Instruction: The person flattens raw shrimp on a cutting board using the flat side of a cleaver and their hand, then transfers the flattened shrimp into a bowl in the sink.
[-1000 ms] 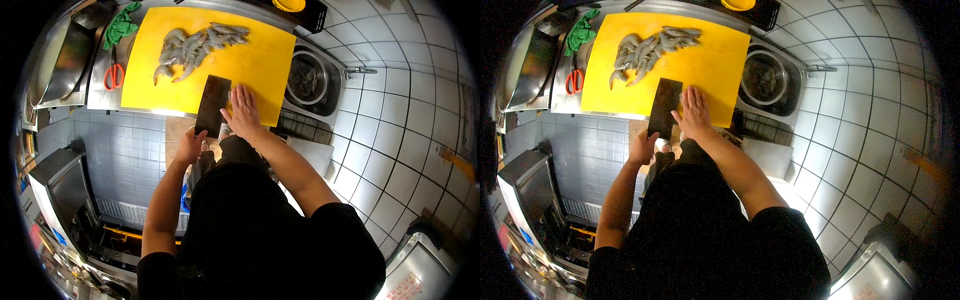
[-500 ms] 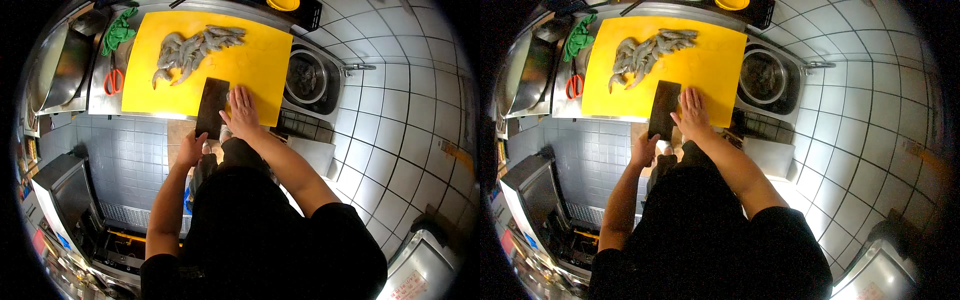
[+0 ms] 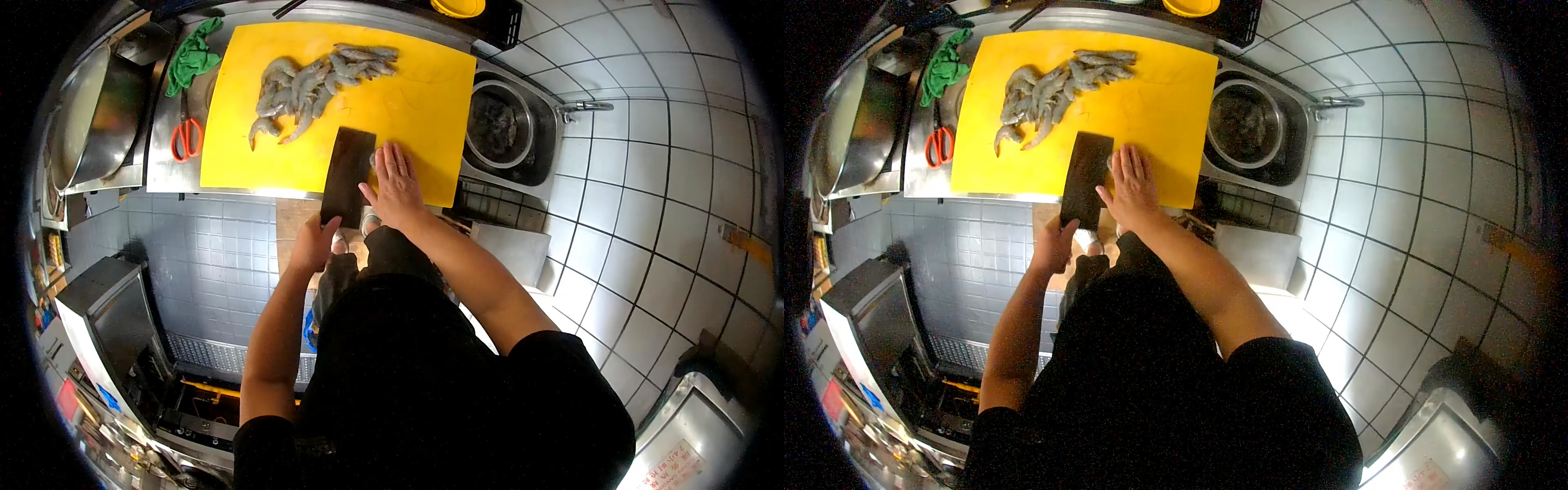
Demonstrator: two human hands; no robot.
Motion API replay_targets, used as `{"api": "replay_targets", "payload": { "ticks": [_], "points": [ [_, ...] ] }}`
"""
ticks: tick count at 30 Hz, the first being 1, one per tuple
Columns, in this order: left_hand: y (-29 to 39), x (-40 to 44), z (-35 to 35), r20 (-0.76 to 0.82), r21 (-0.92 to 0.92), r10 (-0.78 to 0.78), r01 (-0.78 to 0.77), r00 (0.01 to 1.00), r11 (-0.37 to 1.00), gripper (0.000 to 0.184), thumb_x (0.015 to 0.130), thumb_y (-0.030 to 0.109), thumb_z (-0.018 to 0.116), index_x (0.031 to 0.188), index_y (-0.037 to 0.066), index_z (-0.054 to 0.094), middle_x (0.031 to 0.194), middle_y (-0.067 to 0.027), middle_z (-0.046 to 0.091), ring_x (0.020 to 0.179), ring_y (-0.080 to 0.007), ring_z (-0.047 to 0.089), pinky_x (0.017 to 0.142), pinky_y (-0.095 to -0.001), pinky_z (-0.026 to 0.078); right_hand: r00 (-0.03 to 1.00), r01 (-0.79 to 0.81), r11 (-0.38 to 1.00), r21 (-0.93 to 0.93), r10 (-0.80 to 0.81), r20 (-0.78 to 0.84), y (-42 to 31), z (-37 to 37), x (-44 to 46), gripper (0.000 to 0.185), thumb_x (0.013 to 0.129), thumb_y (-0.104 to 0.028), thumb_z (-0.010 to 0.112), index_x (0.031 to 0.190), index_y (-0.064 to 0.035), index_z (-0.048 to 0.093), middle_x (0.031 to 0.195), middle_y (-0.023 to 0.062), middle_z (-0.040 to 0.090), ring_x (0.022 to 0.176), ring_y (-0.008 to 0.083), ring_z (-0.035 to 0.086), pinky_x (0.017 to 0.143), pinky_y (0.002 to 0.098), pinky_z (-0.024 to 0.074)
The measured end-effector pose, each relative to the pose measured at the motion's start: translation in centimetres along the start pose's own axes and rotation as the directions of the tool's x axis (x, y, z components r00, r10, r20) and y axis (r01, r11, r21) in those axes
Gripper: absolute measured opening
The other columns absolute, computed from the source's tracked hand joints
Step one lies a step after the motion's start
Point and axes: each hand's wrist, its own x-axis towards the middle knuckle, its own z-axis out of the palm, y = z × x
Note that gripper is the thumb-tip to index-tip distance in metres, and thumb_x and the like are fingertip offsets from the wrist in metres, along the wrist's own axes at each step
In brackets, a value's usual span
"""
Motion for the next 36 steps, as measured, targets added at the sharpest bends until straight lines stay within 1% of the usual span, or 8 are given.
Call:
{"api": "replay_targets", "payload": {
  "ticks": [3, 11, 18, 19, 22, 30, 31, 36],
  "points": [
    [1.7, 2.5, 0.5, -0.072, 0.042, 0.051, -0.048, 0.996, 0.998, 0.037, 0.1, 0.03, 0.068, 0.103, -0.007, 0.066, 0.082, -0.026, 0.069, 0.079, -0.0403, 0.07, 0.071, -0.047, 0.052, 1.0, -0.021, 1.0, 0.005, 0.021, 0.021, -0.2, -0.3, -0.1, 0.085, 0.108, -0.055, 0.045, 0.162, 0.0065, 0.024, 0.171, 0.0275, 0.017, 0.159, 0.0423, 0.016, 0.13, 0.0543, 0.0144],
    [-2.1, -1.1, -0.1, 0.034, 0.038, -0.012, 0.01, 0.999, 0.999, 0.032, 0.104, 0.03, 0.063, 0.114, 0.0, 0.063, 0.064, -0.0076, 0.058, 0.045, -0.017, 0.056, 0.041, -0.035, 0.047, 1.0, -0.004, 1.0, 0.006, 0.004, -0.001, 0.0, -0.2, -0.3, 0.085, 0.107, -0.055, 0.047, 0.162, 0.0057, 0.024, 0.171, 0.0272, 0.017, 0.159, 0.0422, 0.017, 0.13, 0.054, 0.0139],
    [3.6, 2.9, -0.3, 0.051, 0.13, 0.023, -0.03, 0.998, 0.991, 0.04, 0.104, 0.032, 0.064, 0.125, -0.001, 0.056, 0.067, -0.0113, 0.06, 0.044, -0.0196, 0.056, 0.037, -0.0355, 0.044, 0.998, -0.001, 1.0, 0.03, 0.003, -0.068, -0.1, 0.2, -0.4, 0.083, 0.106, -0.053, 0.05, 0.16, 0.0065, 0.03, 0.169, 0.0275, 0.022, 0.158, 0.0416, 0.021, 0.129, 0.0526, 0.0153],
    [4.8, 2.7, -0.6, 0.044, 0.157, -0.022, 0.015, 0.999, 0.987, 0.041, 0.101, 0.035, 0.066, 0.108, -0.005, 0.06, 0.069, -0.0197, 0.066, 0.049, -0.0307, 0.064, 0.045, -0.0437, 0.05, 0.998, -0.002, 0.999, 0.037, 0.004, -0.067, 0.0, 0.4, -0.4, 0.084, 0.106, -0.053, 0.05, 0.16, 0.0063, 0.028, 0.169, 0.0274, 0.022, 0.158, 0.0422, 0.021, 0.129, 0.0536, 0.0152],
    [2.6, 3.5, -0.3, -0.012, 0.284, 0.151, -0.141, 0.988, 0.948, 0.04, 0.101, 0.035, 0.066, 0.108, -0.004, 0.06, 0.068, -0.0203, 0.066, 0.05, -0.031, 0.065, 0.043, -0.041, 0.05, 0.998, 0.007, 0.999, 0.043, -0.004, -0.063, 0.0, 0.8, -0.5, 0.086, 0.106, -0.055, 0.049, 0.162, 0.0058, 0.025, 0.169, 0.0273, 0.02, 0.158, 0.0435, 0.019, 0.129, 0.0556, 0.015],
    [2.6, -3.5, -2.5, -0.045, 0.021, -0.112, 0.113, 0.993, 0.993, 0.029, 0.104, 0.029, 0.065, 0.105, 0.0, 0.06, 0.063, -0.0073, 0.059, 0.047, -0.0176, 0.059, 0.042, -0.0337, 0.047, 0.982, 0.052, 0.998, -0.024, -0.056, -0.183, 0.4, 0.0, -0.9, 0.079, 0.104, -0.052, 0.054, 0.16, 0.0011, 0.033, 0.167, 0.0255, 0.028, 0.156, 0.0412, 0.025, 0.128, 0.0582, 0.0156],
    [2.9, -3.9, -2.6, -0.067, 0.025, -0.161, 0.163, 0.985, 0.986, 0.028, 0.104, 0.028, 0.065, 0.106, 0.0, 0.06, 0.063, -0.006, 0.059, 0.047, -0.0161, 0.058, 0.042, -0.0331, 0.046, 0.985, 0.096, 0.995, -0.031, -0.099, -0.144, 0.6, 0.4, -0.7, 0.077, 0.107, -0.057, 0.043, 0.163, -0.0051, 0.031, 0.172, 0.0217, 0.021, 0.159, 0.0412, 0.016, 0.13, 0.0597, 0.0068],
    [0.2, -3.1, -1.1, -0.113, -0.044, -0.144, 0.14, 0.983, 0.989, 0.029, 0.104, 0.031, 0.066, 0.102, 0.002, 0.06, 0.064, -0.0065, 0.059, 0.047, -0.0157, 0.058, 0.042, -0.0339, 0.047, 0.943, 0.229, 0.973, 0.003, -0.221, -0.247, 3.6, 0.3, -0.6, 0.064, 0.102, -0.043, 0.059, 0.152, -0.0042, 0.05, 0.163, 0.0193, 0.038, 0.152, 0.0426, 0.032, 0.125, 0.0625, 0.018]
  ]
}}
